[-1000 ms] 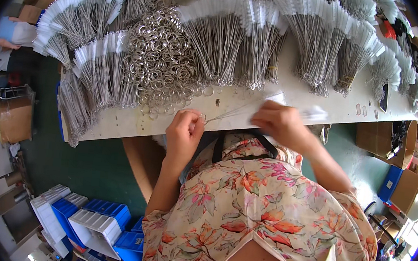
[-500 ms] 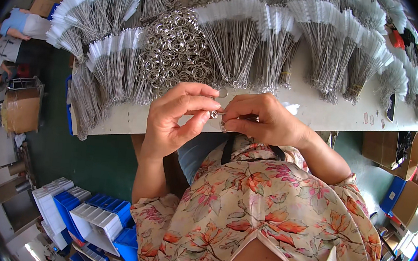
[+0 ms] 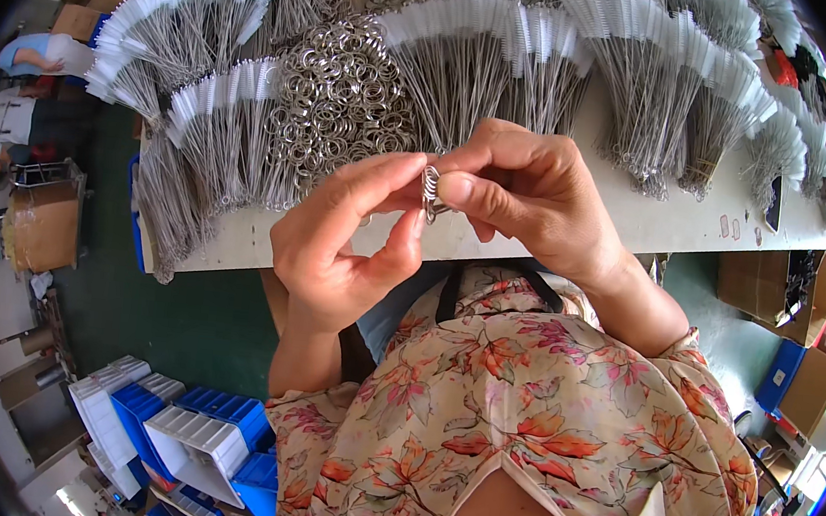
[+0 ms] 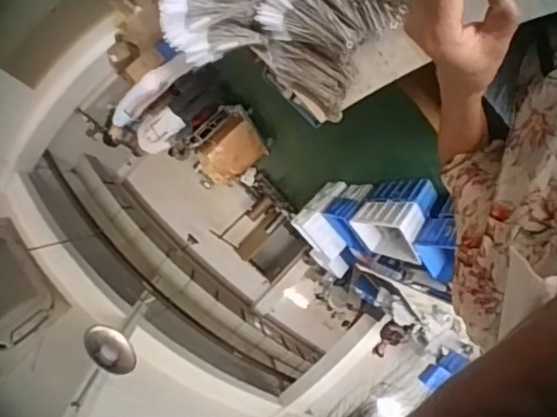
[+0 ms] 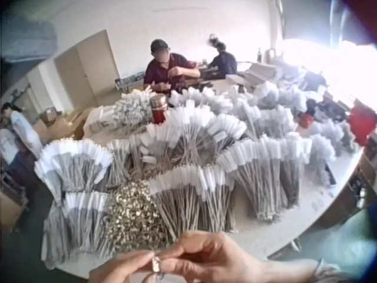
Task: The person attaches metal rings to brushes and assembles small white brushes by hand in an industrial workspace.
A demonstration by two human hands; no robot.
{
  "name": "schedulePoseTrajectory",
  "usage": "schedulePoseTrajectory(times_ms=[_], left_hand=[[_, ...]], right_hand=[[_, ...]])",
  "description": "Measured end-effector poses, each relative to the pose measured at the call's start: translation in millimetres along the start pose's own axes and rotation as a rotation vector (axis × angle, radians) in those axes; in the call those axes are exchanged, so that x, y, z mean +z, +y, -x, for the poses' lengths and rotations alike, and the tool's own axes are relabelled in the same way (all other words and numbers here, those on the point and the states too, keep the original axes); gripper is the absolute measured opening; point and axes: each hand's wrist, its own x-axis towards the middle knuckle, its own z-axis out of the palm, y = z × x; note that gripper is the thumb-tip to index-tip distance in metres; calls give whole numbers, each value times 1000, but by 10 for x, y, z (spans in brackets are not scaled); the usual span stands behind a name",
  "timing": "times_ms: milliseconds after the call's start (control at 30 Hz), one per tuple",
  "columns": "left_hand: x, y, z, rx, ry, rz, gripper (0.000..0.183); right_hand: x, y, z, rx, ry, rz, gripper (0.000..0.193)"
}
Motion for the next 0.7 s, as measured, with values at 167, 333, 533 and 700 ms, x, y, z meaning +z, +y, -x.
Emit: schedulePoseTrajectory(times_ms=[167, 333, 533, 700], left_hand=[[-52, 13, -64, -43, -42, 0, 33], [-98, 94, -179, -45, -96, -6, 31], [-199, 71, -282, -65, -337, -75, 14], [-170, 70, -109, -470, -157, 385, 13]], right_hand=[[-29, -3, -2, -15, 3, 55, 15], [-74, -47, 7, -239, -64, 380, 11], [-103, -50, 65, -207, -51, 363, 11], [-89, -38, 106, -6, -150, 17, 13]])
